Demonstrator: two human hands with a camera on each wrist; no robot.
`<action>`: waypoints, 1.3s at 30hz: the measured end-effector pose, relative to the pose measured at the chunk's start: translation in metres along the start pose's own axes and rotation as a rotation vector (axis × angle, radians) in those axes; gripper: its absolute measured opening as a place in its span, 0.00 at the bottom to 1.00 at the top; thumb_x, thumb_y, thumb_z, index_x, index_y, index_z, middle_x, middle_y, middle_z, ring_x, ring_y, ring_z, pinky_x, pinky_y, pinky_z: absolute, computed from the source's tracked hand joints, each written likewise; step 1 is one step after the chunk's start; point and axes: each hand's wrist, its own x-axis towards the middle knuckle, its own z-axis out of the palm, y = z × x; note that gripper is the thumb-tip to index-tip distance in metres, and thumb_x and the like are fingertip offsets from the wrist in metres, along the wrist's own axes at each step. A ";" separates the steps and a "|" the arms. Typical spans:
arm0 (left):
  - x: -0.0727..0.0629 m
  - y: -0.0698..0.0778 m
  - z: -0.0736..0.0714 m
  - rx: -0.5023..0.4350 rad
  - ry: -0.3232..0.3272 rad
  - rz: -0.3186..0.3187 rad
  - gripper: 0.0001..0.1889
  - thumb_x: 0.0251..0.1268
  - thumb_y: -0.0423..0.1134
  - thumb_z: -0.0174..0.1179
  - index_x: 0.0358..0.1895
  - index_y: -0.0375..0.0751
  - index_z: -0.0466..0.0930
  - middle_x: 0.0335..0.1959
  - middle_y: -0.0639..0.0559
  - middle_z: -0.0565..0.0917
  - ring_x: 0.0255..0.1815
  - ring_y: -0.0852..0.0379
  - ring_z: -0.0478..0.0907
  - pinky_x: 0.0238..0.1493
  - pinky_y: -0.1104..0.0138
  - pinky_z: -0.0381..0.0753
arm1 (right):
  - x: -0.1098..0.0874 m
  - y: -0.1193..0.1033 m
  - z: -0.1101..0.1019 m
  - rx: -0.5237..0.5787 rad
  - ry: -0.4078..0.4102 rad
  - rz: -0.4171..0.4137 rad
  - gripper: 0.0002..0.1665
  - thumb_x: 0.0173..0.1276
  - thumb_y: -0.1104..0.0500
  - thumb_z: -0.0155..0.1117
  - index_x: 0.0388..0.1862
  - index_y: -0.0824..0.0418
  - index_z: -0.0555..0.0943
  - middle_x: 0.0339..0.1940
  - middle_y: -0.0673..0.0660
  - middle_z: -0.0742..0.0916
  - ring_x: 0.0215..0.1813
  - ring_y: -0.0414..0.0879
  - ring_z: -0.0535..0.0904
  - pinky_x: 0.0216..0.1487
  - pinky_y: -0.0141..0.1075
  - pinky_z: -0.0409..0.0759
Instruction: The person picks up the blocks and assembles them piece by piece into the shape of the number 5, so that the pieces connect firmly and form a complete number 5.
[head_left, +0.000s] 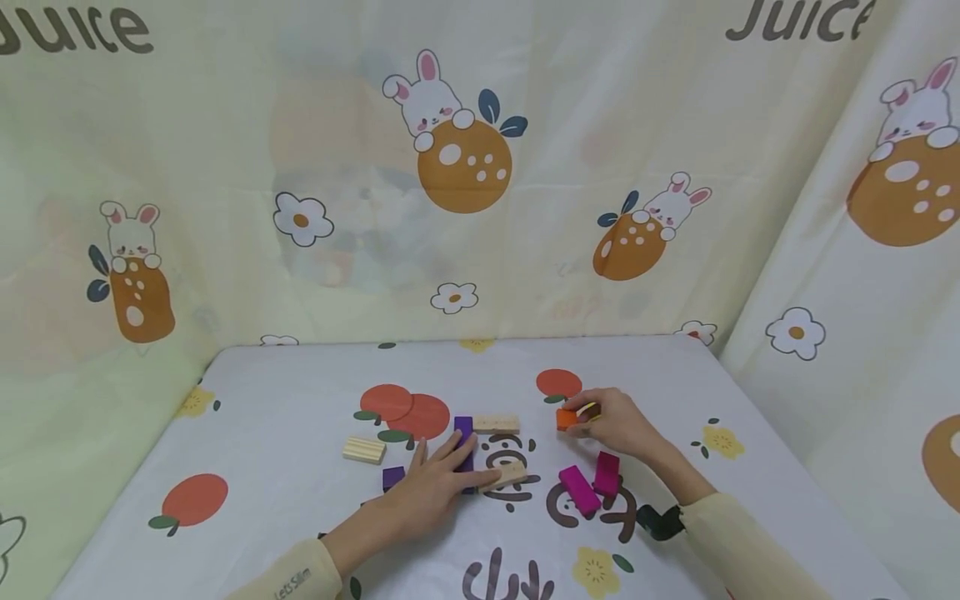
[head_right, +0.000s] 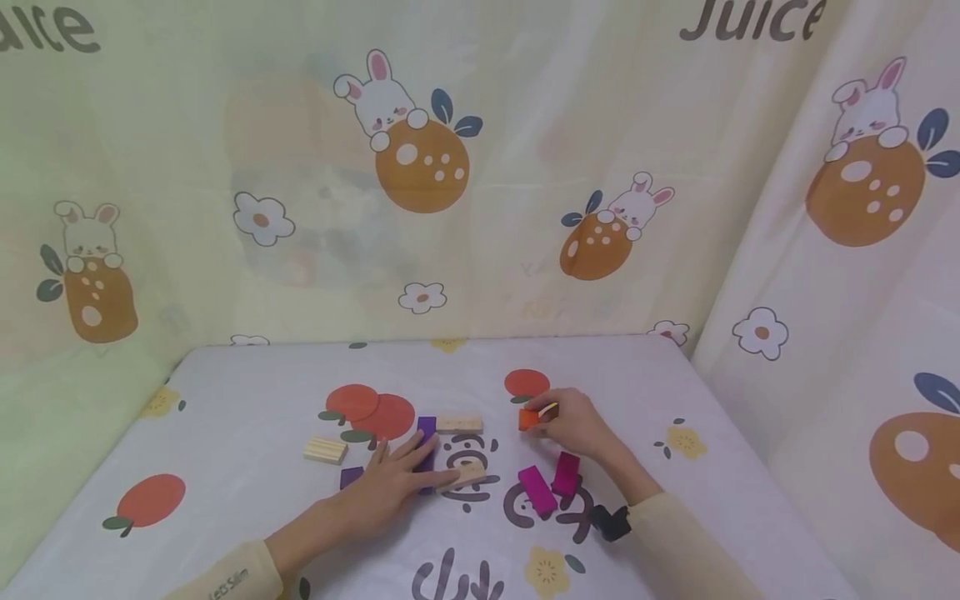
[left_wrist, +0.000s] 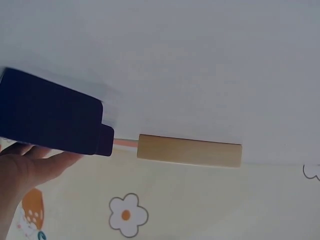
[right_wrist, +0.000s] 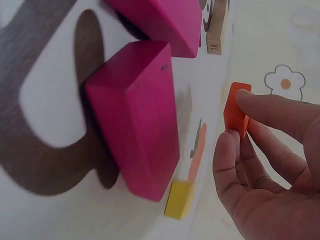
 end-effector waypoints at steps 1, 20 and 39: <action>0.000 0.000 0.000 0.000 -0.001 0.001 0.33 0.79 0.30 0.54 0.76 0.73 0.73 0.86 0.42 0.61 0.89 0.33 0.50 0.76 0.21 0.51 | 0.002 -0.001 0.002 0.002 -0.006 -0.009 0.18 0.63 0.68 0.77 0.53 0.63 0.89 0.47 0.61 0.89 0.44 0.50 0.81 0.38 0.34 0.84; -0.004 0.002 -0.003 0.007 -0.011 -0.011 0.32 0.79 0.30 0.53 0.75 0.74 0.73 0.86 0.42 0.61 0.88 0.33 0.52 0.75 0.20 0.52 | 0.020 -0.010 0.026 -0.035 -0.064 -0.021 0.17 0.62 0.68 0.78 0.50 0.60 0.91 0.49 0.57 0.90 0.44 0.47 0.83 0.42 0.36 0.87; 0.000 0.002 -0.002 0.051 0.003 0.009 0.34 0.77 0.28 0.54 0.75 0.73 0.74 0.85 0.41 0.63 0.87 0.33 0.54 0.73 0.19 0.55 | 0.033 -0.016 0.036 -0.064 -0.117 -0.098 0.17 0.59 0.71 0.79 0.48 0.64 0.91 0.44 0.57 0.93 0.41 0.46 0.85 0.45 0.39 0.89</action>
